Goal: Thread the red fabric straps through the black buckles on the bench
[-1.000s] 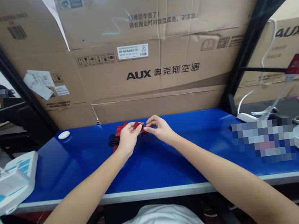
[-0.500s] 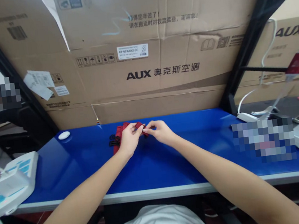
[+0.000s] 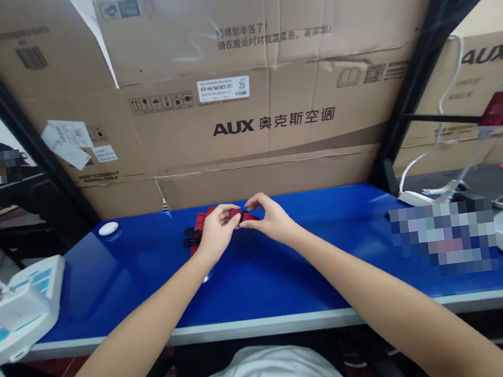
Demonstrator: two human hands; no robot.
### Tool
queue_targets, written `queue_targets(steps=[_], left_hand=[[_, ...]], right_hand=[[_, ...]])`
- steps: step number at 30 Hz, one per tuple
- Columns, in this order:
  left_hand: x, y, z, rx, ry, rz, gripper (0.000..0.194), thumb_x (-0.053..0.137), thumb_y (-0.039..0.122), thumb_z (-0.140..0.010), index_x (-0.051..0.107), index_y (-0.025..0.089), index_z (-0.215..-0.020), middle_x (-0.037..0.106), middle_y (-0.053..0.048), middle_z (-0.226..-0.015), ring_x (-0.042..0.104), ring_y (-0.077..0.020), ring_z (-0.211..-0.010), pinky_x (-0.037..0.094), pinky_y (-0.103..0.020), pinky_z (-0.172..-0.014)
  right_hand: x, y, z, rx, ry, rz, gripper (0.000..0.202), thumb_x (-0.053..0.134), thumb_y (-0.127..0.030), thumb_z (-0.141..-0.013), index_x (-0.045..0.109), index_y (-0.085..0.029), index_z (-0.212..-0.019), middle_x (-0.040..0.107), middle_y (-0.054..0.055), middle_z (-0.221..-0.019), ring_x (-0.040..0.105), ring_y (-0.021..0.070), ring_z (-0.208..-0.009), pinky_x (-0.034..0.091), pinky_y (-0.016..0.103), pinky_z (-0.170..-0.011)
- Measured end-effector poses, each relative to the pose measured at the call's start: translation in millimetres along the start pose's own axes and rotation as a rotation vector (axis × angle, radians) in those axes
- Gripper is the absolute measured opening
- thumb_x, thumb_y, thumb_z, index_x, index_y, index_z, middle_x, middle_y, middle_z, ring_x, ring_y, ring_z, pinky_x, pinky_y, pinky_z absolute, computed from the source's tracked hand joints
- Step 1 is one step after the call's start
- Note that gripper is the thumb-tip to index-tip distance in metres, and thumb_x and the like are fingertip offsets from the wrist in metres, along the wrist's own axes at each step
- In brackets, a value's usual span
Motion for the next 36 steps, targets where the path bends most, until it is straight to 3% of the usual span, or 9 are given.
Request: queue_targets(steps=[3,7,15,20,25,28,31,34,36], left_hand=[[0.3,0,1,-0.065,0.003,0.074,0.027,0.074,0.031,-0.07,0.065,0.015,-0.09,0.07,-0.005,-0.086,0.066,-0.0177,-0.081,0.05,-0.028,-0.072],[-0.6,-6,0,-0.14,-0.047,0.175,0.03,0.078,0.032,-0.067,0.064,0.015,-0.086,0.07,-0.004,-0.08,0.065,-0.0149,-0.071,0.049,-0.028,-0.07],[-13.2,-21,-7,-0.232,0.011,0.001,0.029,0.078,0.031,-0.065,0.067,0.013,-0.084,0.068,-0.005,-0.065,0.061,-0.0142,-0.057,0.049,-0.029,-0.061],[-2.3,-22,2,-0.092,-0.153,-0.355,0.018,0.068,0.034,-0.076,0.063,0.017,-0.081,0.069,-0.006,-0.07,0.065,-0.0195,-0.065,0.052,-0.033,-0.064],[2.0,-22,9,0.24,-0.309,-0.89,0.024,0.051,0.026,-0.087,0.068,0.017,-0.1,0.068,-0.013,-0.111,0.061,-0.0272,-0.108,0.044,-0.042,-0.099],[-7.0,-27,7,0.203,-0.323,-1.093,0.032,0.045,0.023,-0.088,0.066,0.01,-0.109,0.061,-0.019,-0.126,0.054,-0.0306,-0.122,0.037,-0.042,-0.107],[-20.9,-29,3,0.061,-0.288,-1.221,0.033,0.042,0.024,-0.089,0.068,0.009,-0.103,0.066,-0.022,-0.114,0.062,-0.0322,-0.11,0.043,-0.042,-0.099],[-31.0,-26,2,-0.047,-0.215,-1.256,0.03,0.047,0.024,-0.086,0.07,0.009,-0.095,0.068,-0.023,-0.103,0.065,-0.0358,-0.102,0.045,-0.046,-0.095],[-28.2,-23,4,0.026,-0.234,-1.233,0.031,0.048,0.024,-0.085,0.07,0.007,-0.098,0.066,-0.025,-0.112,0.059,-0.0377,-0.114,0.038,-0.048,-0.103]], right_hand=[[4,-8,4,-0.1,-0.076,0.055,0.044,0.079,-0.037,-0.065,0.06,-0.019,-0.1,0.067,0.006,-0.102,0.062,0.0207,-0.094,0.047,0.034,-0.085],[3,-9,6,-0.077,-0.128,0.105,0.031,0.071,-0.04,-0.076,0.065,-0.02,-0.099,0.071,0.003,-0.09,0.065,0.0177,-0.081,0.047,0.029,-0.077],[-21,8,-2,-0.022,-0.273,0.379,0.026,0.076,-0.032,-0.071,0.071,-0.02,-0.093,0.07,0.001,-0.081,0.062,0.0166,-0.071,0.045,0.027,-0.069],[-25,29,-10,-0.015,-0.453,0.415,0.039,0.079,-0.022,-0.068,0.071,-0.023,-0.105,0.069,0.004,-0.101,0.064,0.0201,-0.09,0.047,0.03,-0.082],[-35,59,-17,0.217,-0.427,0.539,0.062,0.077,-0.022,-0.07,0.059,-0.022,-0.128,0.06,0.011,-0.128,0.057,0.0275,-0.115,0.045,0.037,-0.096],[-39,62,-12,0.237,-0.39,0.633,0.04,0.07,-0.019,-0.075,0.065,-0.019,-0.115,0.067,0.012,-0.113,0.063,0.0275,-0.103,0.048,0.038,-0.088],[-38,55,2,0.129,-0.4,0.655,0.025,0.066,-0.021,-0.078,0.069,-0.02,-0.102,0.069,0.01,-0.104,0.064,0.0263,-0.095,0.049,0.036,-0.084],[-30,47,18,0.024,-0.427,0.606,0.028,0.06,-0.024,-0.082,0.067,-0.019,-0.109,0.067,0.01,-0.111,0.061,0.0261,-0.104,0.046,0.036,-0.09],[-21,44,26,-0.022,-0.433,0.599,0.034,0.055,-0.024,-0.085,0.064,-0.017,-0.117,0.065,0.012,-0.118,0.058,0.0264,-0.11,0.044,0.037,-0.095]])
Point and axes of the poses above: each hand's wrist, its own z-axis away from the middle knuckle, its own x-axis out of the palm, y = z × x, the point moved 3 cm from there along -z, towards the middle knuckle
